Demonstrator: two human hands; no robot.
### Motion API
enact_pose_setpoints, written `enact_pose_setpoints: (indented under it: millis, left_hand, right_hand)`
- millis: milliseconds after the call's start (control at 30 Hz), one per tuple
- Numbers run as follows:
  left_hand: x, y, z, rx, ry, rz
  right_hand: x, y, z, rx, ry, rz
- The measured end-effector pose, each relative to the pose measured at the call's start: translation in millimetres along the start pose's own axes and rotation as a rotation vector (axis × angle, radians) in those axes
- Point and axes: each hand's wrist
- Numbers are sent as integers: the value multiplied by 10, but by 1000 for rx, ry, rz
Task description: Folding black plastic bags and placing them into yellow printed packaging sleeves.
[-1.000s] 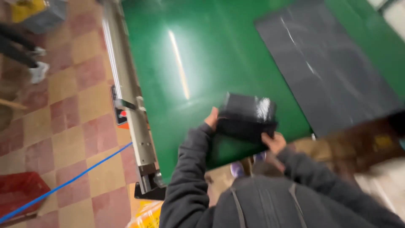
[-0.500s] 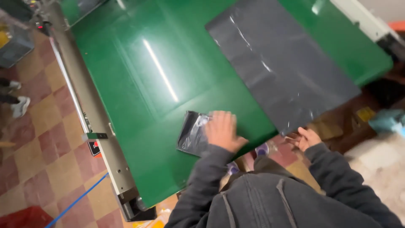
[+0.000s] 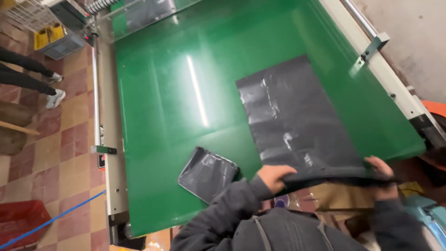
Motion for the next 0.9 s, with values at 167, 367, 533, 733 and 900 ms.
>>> enact_pose_setpoints:
  millis: [167, 367, 533, 733, 900]
  left_hand:
    - [-948, -41, 184, 315, -430, -242]
    - [-2118, 170, 215, 529, -602, -162]
    - [-2218, 90, 347, 585, -802, -83]
    - [-1958, -372, 431, 514, -740, -123]
    - [-2318, -378, 456, 492, -790, -120]
  right_hand:
    - [-902, 188, 1404, -414, 227, -532]
    - [-856, 962, 3472, -425, 176, -932]
    - [-1207, 2006, 4587, -414, -182, -1219]
    - [-1261, 2576, 5139, -811, 415, -1537]
    - [-1387, 2744, 5022, -980, 433, -1781]
Point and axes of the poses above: each hand's wrist, its own z-axis towards the middle knuckle, its own y-axis out of the palm, x = y × z, and after that the axes turned 14 degrees about -x, right-handed
